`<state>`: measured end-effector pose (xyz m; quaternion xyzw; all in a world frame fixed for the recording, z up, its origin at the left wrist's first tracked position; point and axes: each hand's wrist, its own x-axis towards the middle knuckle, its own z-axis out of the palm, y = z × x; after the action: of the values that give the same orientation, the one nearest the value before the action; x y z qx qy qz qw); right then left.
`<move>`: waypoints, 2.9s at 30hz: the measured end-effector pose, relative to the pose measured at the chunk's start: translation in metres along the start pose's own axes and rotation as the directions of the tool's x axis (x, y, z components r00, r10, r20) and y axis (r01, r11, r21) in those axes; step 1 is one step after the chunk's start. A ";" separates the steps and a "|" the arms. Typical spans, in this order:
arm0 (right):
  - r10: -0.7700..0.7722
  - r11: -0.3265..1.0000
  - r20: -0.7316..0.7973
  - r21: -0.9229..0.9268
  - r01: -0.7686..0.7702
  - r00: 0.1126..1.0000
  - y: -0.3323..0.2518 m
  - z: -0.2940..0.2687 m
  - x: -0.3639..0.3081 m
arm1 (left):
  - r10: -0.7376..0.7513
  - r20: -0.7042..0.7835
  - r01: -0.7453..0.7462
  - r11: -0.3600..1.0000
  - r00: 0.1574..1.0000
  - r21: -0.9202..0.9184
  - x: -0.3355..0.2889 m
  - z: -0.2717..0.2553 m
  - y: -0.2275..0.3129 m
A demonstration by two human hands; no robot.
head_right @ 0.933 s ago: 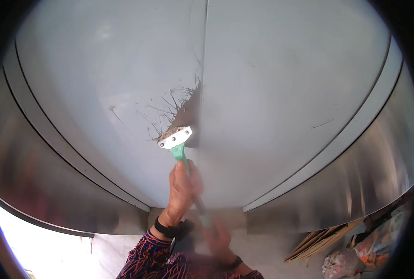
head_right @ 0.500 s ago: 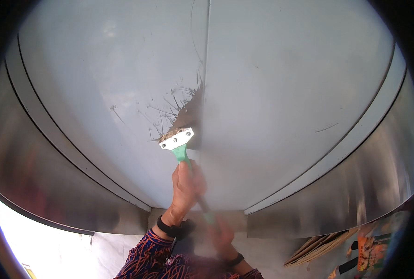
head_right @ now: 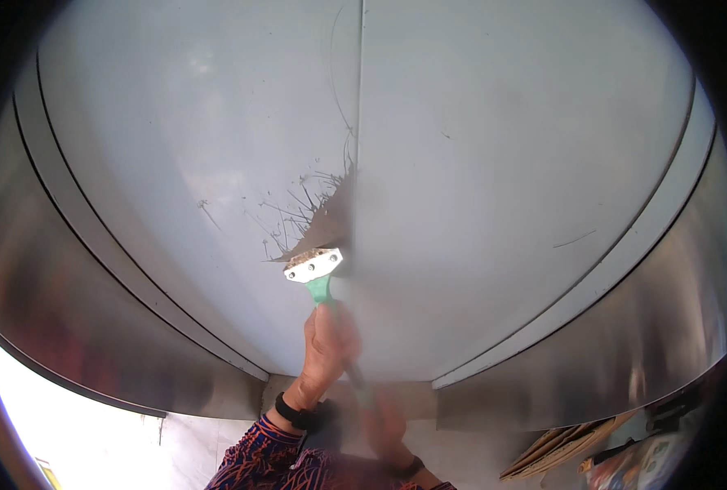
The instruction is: Clean and scrape residue from the exterior of elevator doors.
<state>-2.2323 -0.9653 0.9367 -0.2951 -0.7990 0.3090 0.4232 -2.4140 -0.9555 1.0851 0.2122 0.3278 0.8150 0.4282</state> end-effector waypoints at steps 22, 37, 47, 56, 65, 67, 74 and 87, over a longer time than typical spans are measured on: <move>0.109 0.952 0.094 0.277 -0.131 0.990 -0.035 -0.033 0.032 | 0.128 0.051 -0.137 0.948 0.990 0.286 0.005 0.057 0.036; 0.087 0.920 0.022 0.382 -0.088 0.996 -0.049 -0.072 0.032 | 0.043 0.162 -0.084 0.964 0.986 0.253 0.001 0.098 0.035; -0.015 1.000 0.142 -0.014 0.017 0.990 -0.054 -0.138 0.010 | -0.196 -0.107 0.182 0.975 0.975 -0.127 -0.028 0.074 -0.009; -0.128 0.975 0.156 -0.161 0.153 0.979 -0.086 -0.160 0.049 | -0.114 0.081 0.120 0.990 0.990 -0.074 -0.018 0.073 -0.002; -0.065 0.966 0.269 -0.223 0.128 0.961 -0.073 -0.178 0.082 | -0.123 -0.044 0.112 0.975 0.991 -0.191 0.006 0.081 -0.016; -0.055 0.956 0.276 -0.262 0.130 0.960 -0.070 -0.185 0.087 | -0.090 -0.004 0.088 0.981 0.996 -0.174 0.008 0.083 -0.020; -0.030 0.944 0.317 -0.303 0.132 0.948 -0.081 -0.200 0.100 | 0.023 0.072 -0.025 0.999 0.997 0.030 -0.002 0.085 -0.006; -0.180 0.911 0.393 -0.279 0.304 0.902 -0.077 -0.225 0.112 | 0.008 -0.128 -0.027 0.990 0.992 -0.140 -0.016 0.094 -0.012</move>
<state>-2.1074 -0.8768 1.1508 -0.1979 -0.9340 0.1619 0.2496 -2.3395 -0.9311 1.1412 0.1319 0.2937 0.8517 0.4133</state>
